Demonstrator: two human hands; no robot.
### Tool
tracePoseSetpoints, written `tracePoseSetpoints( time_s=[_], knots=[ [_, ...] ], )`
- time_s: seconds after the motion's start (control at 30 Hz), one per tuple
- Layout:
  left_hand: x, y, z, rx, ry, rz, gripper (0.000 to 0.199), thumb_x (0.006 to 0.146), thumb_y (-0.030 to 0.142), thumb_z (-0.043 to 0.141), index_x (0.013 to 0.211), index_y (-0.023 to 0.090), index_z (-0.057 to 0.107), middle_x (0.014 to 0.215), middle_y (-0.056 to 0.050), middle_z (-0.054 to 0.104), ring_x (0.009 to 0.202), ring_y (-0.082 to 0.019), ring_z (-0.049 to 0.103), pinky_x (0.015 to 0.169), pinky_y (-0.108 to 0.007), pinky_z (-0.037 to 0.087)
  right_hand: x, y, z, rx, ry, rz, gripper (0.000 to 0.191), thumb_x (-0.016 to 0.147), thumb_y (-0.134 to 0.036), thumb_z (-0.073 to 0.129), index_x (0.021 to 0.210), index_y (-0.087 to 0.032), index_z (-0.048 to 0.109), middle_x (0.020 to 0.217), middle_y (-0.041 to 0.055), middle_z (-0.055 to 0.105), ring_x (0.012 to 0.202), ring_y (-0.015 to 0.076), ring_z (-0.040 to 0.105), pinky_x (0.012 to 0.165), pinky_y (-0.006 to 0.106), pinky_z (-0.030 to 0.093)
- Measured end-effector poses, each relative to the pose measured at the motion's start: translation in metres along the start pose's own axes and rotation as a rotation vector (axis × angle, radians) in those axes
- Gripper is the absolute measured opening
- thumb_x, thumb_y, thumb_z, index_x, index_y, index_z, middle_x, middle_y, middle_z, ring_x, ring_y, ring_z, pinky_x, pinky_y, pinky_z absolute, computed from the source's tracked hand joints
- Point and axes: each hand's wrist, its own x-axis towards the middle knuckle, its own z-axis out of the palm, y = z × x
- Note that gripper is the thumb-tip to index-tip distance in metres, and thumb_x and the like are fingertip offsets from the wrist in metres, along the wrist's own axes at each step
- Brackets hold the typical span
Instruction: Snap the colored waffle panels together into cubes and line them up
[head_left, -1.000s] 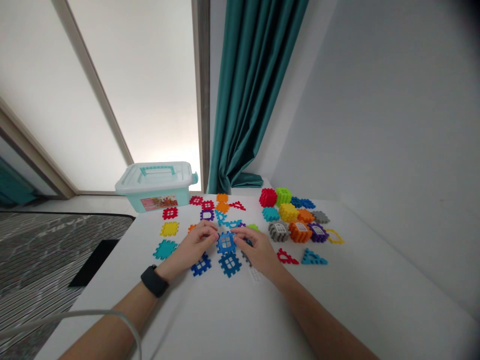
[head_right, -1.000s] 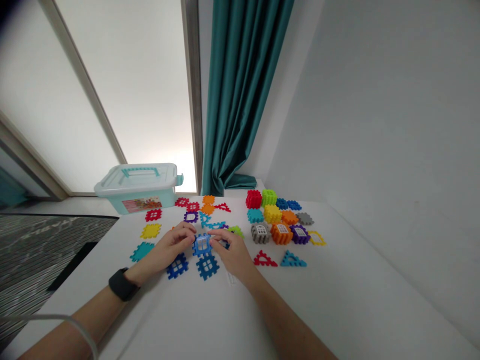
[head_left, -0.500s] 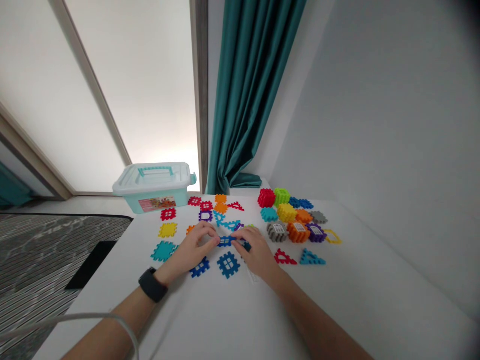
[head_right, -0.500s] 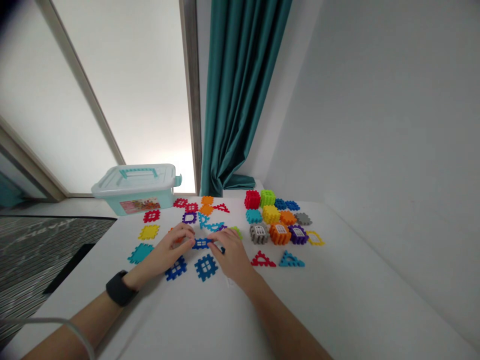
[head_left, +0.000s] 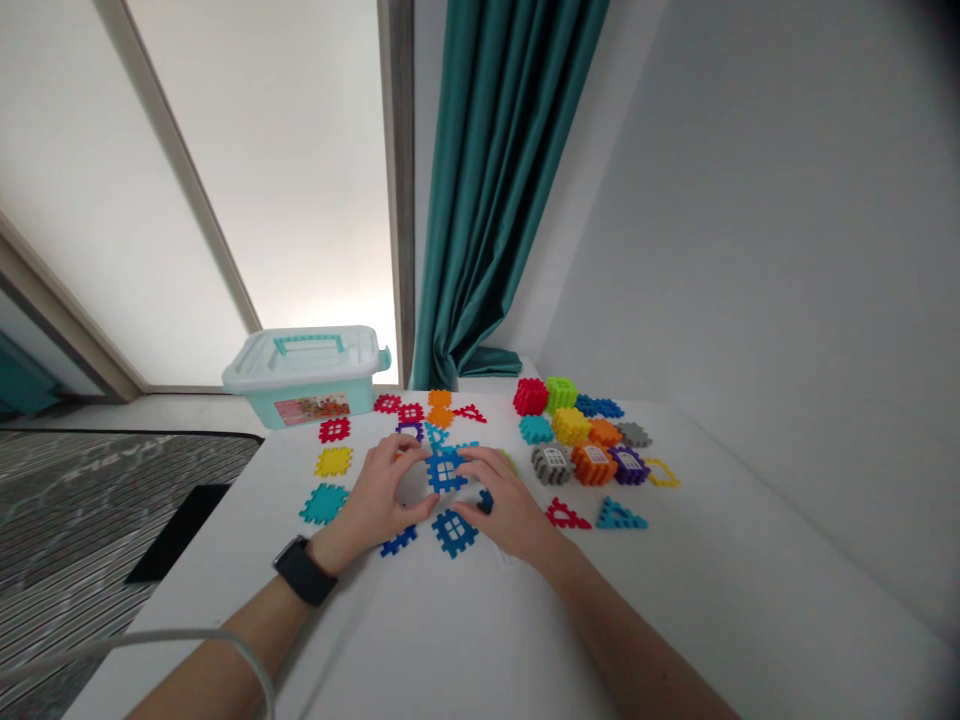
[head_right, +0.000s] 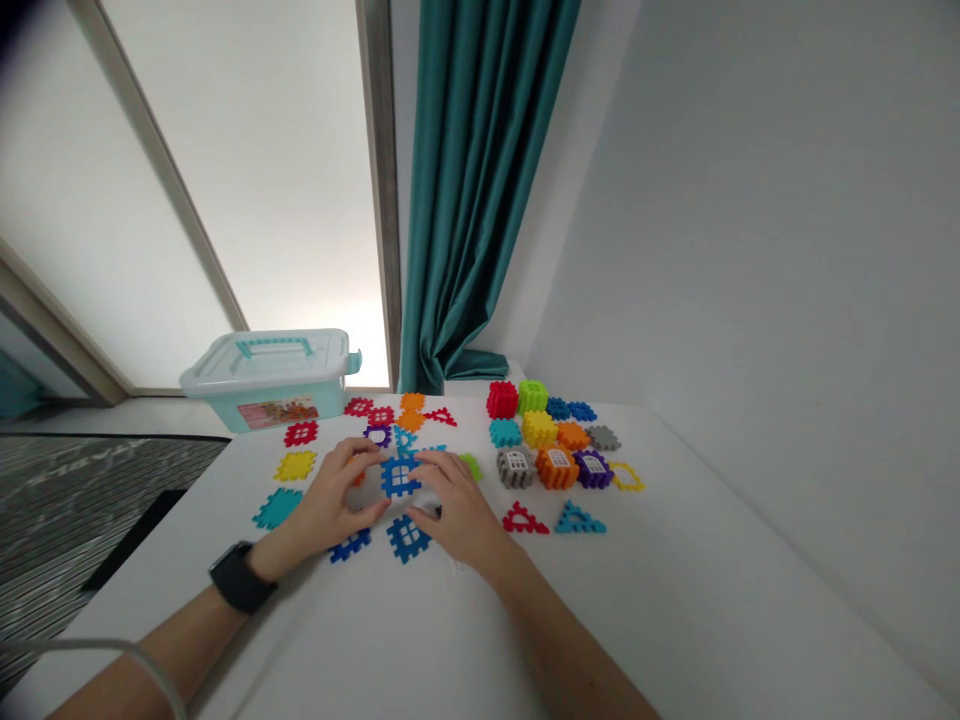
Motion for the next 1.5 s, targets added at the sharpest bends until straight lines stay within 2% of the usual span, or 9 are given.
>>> tracePoseSetpoints(
  time_s=[0.1,0.2,0.43,0.63,1.0,1.23,1.5],
  knots=[
    [-0.001,-0.002,-0.002,0.112,0.049,0.081,0.046,0.078,0.03,0.072,0.122,0.022,0.061,0.123,-0.012,0.055,0.115,-0.03,0.053,0.1,-0.047,0.044,0.0,0.0,0.001,0.034,0.01,0.061,0.054,0.084,-0.027,0.071,0.134,-0.026,0.052,0.136,0.0119,0.056,0.128,0.0283,0.051,0.107,0.05,0.044],
    [-0.002,-0.001,-0.003,0.154,0.07,0.136,0.046,0.077,0.03,0.073,0.121,0.022,0.062,0.121,-0.012,0.057,0.114,-0.03,0.052,0.099,-0.046,0.044,0.0,-0.001,0.001,0.038,0.023,0.085,0.062,0.085,-0.031,0.072,0.141,-0.026,0.046,0.134,0.0119,0.057,0.126,0.0286,0.052,0.107,0.049,0.044],
    [-0.002,0.001,-0.003,0.194,0.049,0.194,0.047,0.077,0.032,0.074,0.121,0.02,0.061,0.118,-0.012,0.058,0.111,-0.029,0.052,0.099,-0.046,0.043,-0.001,-0.003,0.001,0.035,0.039,0.102,0.055,0.083,-0.034,0.074,0.132,-0.024,0.051,0.127,0.0117,0.06,0.119,0.0296,0.055,0.103,0.05,0.046],
    [-0.002,0.002,-0.002,0.201,0.034,0.172,0.047,0.076,0.034,0.074,0.12,0.023,0.062,0.118,-0.012,0.06,0.11,-0.029,0.054,0.098,-0.046,0.043,-0.001,-0.005,0.002,0.056,0.048,0.104,0.06,0.082,-0.036,0.075,0.135,-0.025,0.049,0.129,0.0116,0.058,0.121,0.0301,0.054,0.105,0.051,0.046],
    [-0.002,0.003,0.0,0.193,0.032,0.182,0.045,0.08,0.037,0.074,0.12,0.022,0.062,0.117,-0.011,0.061,0.108,-0.028,0.055,0.098,-0.044,0.042,-0.001,-0.01,0.003,0.005,0.064,0.032,0.057,0.086,-0.033,0.07,0.139,-0.027,0.049,0.131,0.0113,0.057,0.123,0.0294,0.054,0.106,0.049,0.047],
    [0.0,0.006,-0.002,0.198,0.015,0.192,0.043,0.082,0.039,0.071,0.121,0.022,0.063,0.116,-0.011,0.063,0.108,-0.028,0.055,0.099,-0.045,0.042,-0.001,-0.01,-0.004,-0.034,0.068,-0.001,0.054,0.086,-0.032,0.07,0.136,-0.026,0.051,0.128,0.0113,0.062,0.12,0.0295,0.057,0.105,0.049,0.046],
    [0.006,0.012,0.002,0.232,0.068,0.236,0.041,0.08,0.038,0.07,0.117,0.022,0.063,0.113,-0.011,0.064,0.106,-0.028,0.057,0.097,-0.045,0.042,-0.002,-0.016,-0.015,-0.025,0.084,0.011,0.047,0.085,-0.028,0.069,0.13,-0.026,0.054,0.129,0.0107,0.061,0.121,0.0287,0.056,0.105,0.05,0.046]
  ],
)
